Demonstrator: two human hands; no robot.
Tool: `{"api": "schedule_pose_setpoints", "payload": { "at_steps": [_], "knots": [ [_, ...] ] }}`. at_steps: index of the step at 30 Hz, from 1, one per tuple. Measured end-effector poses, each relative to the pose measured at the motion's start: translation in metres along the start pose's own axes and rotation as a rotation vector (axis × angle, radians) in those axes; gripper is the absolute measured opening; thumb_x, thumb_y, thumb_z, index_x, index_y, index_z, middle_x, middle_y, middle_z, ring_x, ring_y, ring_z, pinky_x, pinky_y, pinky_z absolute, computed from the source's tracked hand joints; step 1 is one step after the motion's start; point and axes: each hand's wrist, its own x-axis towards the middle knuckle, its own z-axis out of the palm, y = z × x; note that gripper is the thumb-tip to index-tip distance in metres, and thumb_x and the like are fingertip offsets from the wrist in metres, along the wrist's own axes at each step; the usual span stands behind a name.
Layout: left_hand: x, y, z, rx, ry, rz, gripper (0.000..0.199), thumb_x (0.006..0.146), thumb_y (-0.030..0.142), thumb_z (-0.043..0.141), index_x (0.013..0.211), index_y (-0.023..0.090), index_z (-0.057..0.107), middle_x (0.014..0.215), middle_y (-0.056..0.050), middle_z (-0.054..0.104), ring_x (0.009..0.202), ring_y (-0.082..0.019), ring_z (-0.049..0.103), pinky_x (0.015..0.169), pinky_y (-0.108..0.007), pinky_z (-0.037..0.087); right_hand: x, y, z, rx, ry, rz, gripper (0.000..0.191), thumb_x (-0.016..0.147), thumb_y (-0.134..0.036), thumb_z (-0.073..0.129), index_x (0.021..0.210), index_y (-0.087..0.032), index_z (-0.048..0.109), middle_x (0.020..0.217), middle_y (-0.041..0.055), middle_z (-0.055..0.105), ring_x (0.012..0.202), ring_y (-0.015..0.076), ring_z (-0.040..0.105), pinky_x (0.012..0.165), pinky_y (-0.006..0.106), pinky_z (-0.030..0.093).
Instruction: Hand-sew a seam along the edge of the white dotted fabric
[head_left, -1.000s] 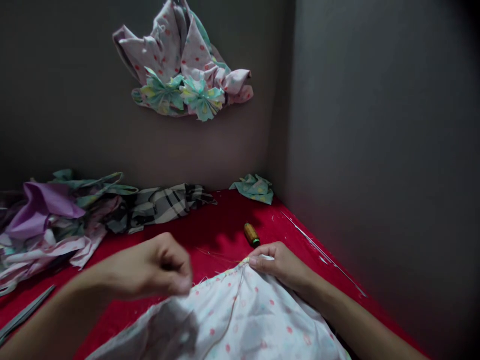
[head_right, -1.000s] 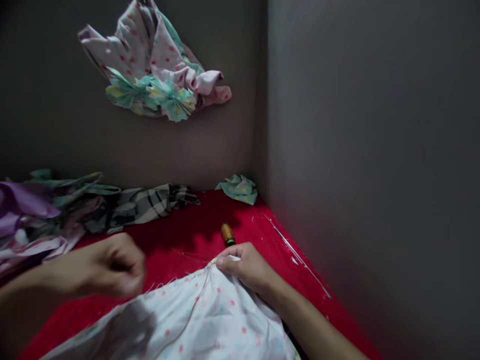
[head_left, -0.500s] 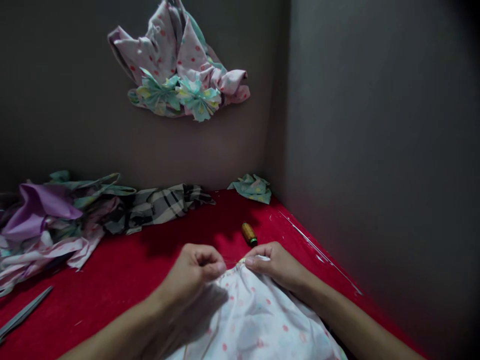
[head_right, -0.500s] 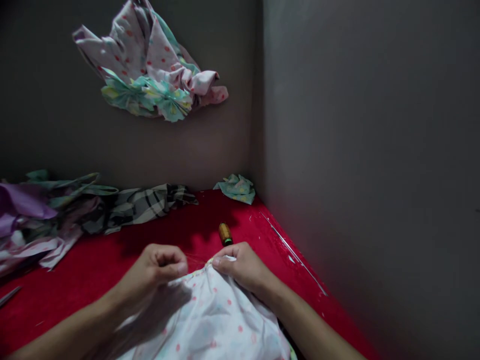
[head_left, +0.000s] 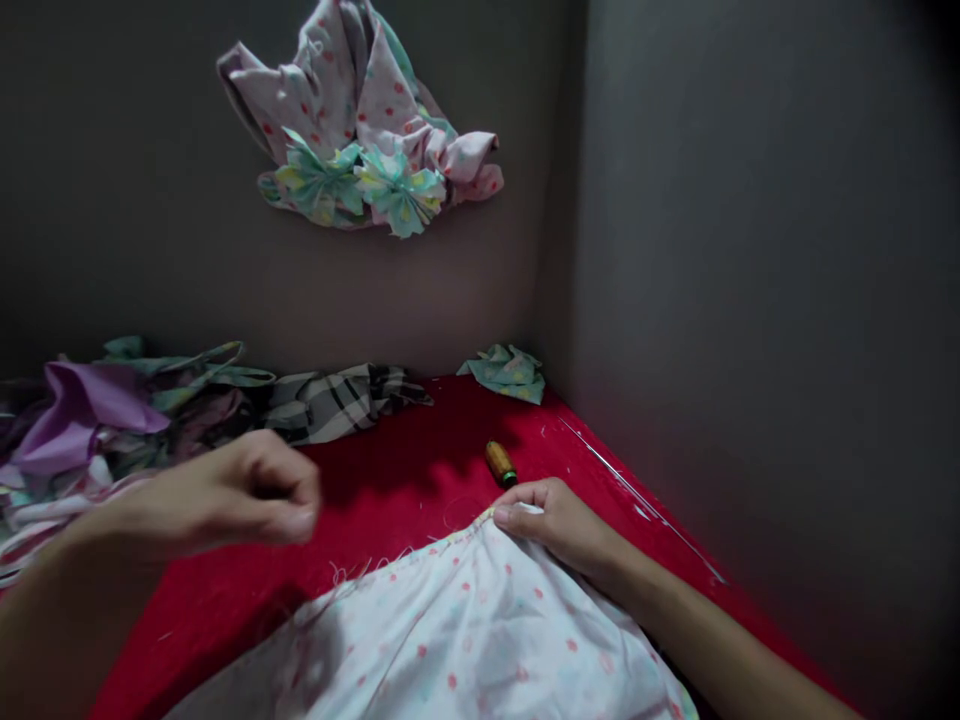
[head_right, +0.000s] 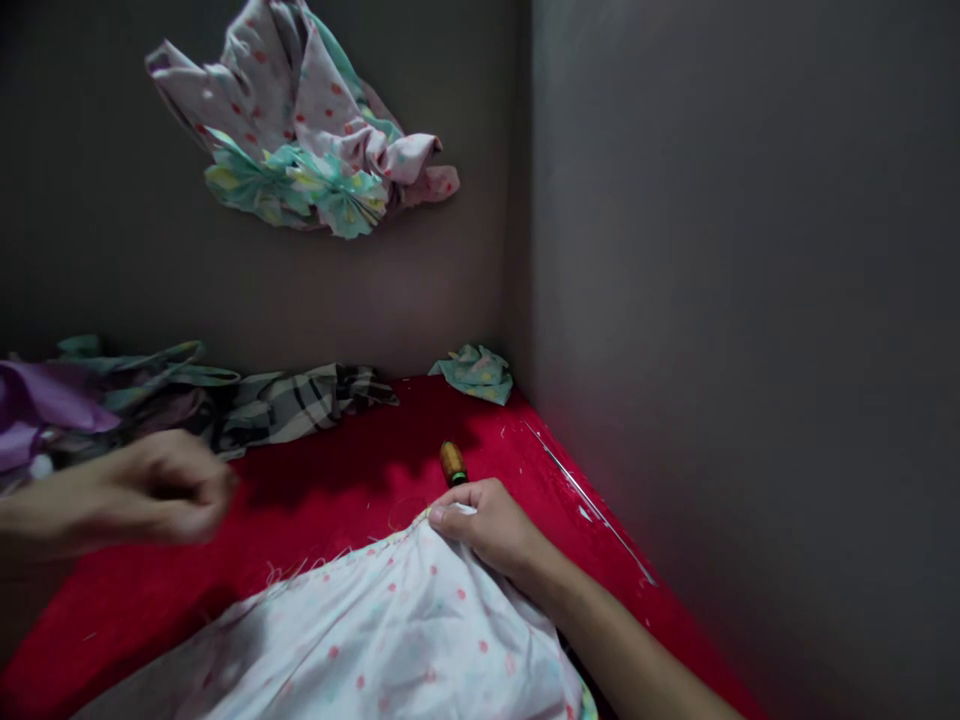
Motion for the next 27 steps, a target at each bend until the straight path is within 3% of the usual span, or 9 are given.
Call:
{"api": "schedule_pose_setpoints", "payload": {
  "at_steps": [2,7,9,11,15,18,21,24,27],
  "knots": [
    [0.025,0.002,0.026,0.169,-0.147,-0.042,0.021,0.059,0.029,0.06,0.049,0.011,0.055,0.04,0.006,0.033,0.041,-0.004,0.022,0.041,-0.015,0.016,0.0,0.001,0.0,-0.002,-0.002,0.002,0.022,0.058,-0.03,0.064,0.067,-0.01,0.066,0.057,0.0028,0.062,0.053,0.0121,0.05,0.053,0.023,0.037],
    [0.05,-0.023,0.098,0.146,-0.131,-0.037,0.021,0.065,0.028,0.055,0.068,0.009,0.064,0.053,0.001,0.051,0.048,-0.008,0.037,0.045,-0.018,0.026,0.001,0.002,0.0,0.034,-0.006,-0.003,0.022,0.058,-0.029,0.065,0.067,-0.009,0.067,0.057,0.003,0.063,0.052,0.0118,0.051,0.053,0.023,0.037],
    [0.048,-0.033,0.117,0.097,-0.109,-0.041,0.022,0.065,0.028,0.055,0.07,0.009,0.064,0.055,0.0,0.054,0.049,-0.008,0.039,0.045,-0.019,0.027,0.001,0.002,0.0,0.055,-0.017,-0.001,0.022,0.057,-0.029,0.065,0.067,-0.009,0.067,0.057,0.0028,0.063,0.052,0.0116,0.051,0.053,0.023,0.038],
    [0.045,-0.036,0.123,-0.003,-0.08,-0.078,0.019,0.064,0.027,0.055,0.064,0.009,0.061,0.051,0.0,0.052,0.046,-0.008,0.038,0.043,-0.019,0.027,0.001,0.002,0.0,0.063,-0.027,0.0,0.022,0.057,-0.029,0.065,0.067,-0.009,0.067,0.057,0.0027,0.063,0.051,0.0116,0.05,0.052,0.023,0.038],
    [0.044,-0.023,0.096,-0.201,0.083,-0.112,0.016,0.057,0.023,0.061,0.052,0.01,0.053,0.04,0.005,0.039,0.037,-0.003,0.028,0.038,-0.016,0.019,0.002,0.002,0.0,0.056,-0.018,0.018,0.022,0.057,-0.03,0.065,0.067,-0.01,0.067,0.055,0.0018,0.062,0.051,0.0117,0.05,0.052,0.023,0.037],
    [0.045,-0.01,0.055,-0.324,0.342,-0.077,0.017,0.052,0.024,0.066,0.053,0.012,0.053,0.039,0.007,0.035,0.034,-0.002,0.023,0.035,-0.016,0.014,0.001,0.001,0.0,0.054,-0.002,0.053,0.021,0.057,-0.03,0.065,0.066,-0.011,0.066,0.054,0.0009,0.061,0.05,0.0114,0.05,0.051,0.022,0.037],
    [0.048,-0.006,0.018,-0.372,0.594,-0.012,0.017,0.049,0.023,0.066,0.058,0.016,0.053,0.042,0.007,0.037,0.034,-0.002,0.026,0.035,-0.016,0.016,0.0,0.0,0.0,0.042,-0.003,0.051,0.021,0.058,-0.029,0.065,0.067,-0.01,0.066,0.055,0.001,0.061,0.051,0.0109,0.049,0.051,0.022,0.037],
    [0.054,-0.014,-0.009,-0.331,0.771,0.035,0.014,0.051,0.023,0.063,0.059,0.019,0.052,0.041,0.006,0.039,0.034,-0.004,0.028,0.036,-0.017,0.017,0.0,0.0,0.0,0.034,0.001,0.044,0.021,0.059,-0.029,0.064,0.068,-0.009,0.066,0.055,0.001,0.06,0.05,0.0104,0.049,0.051,0.021,0.036],
    [0.061,-0.033,-0.031,-0.099,0.962,0.057,0.007,0.057,0.026,0.06,0.059,0.022,0.053,0.04,0.004,0.042,0.035,-0.006,0.03,0.038,-0.021,0.019,0.001,0.001,-0.001,0.037,0.005,0.048,0.021,0.059,-0.028,0.064,0.068,-0.009,0.066,0.055,0.001,0.06,0.05,0.0104,0.049,0.051,0.021,0.037]
  ]
}}
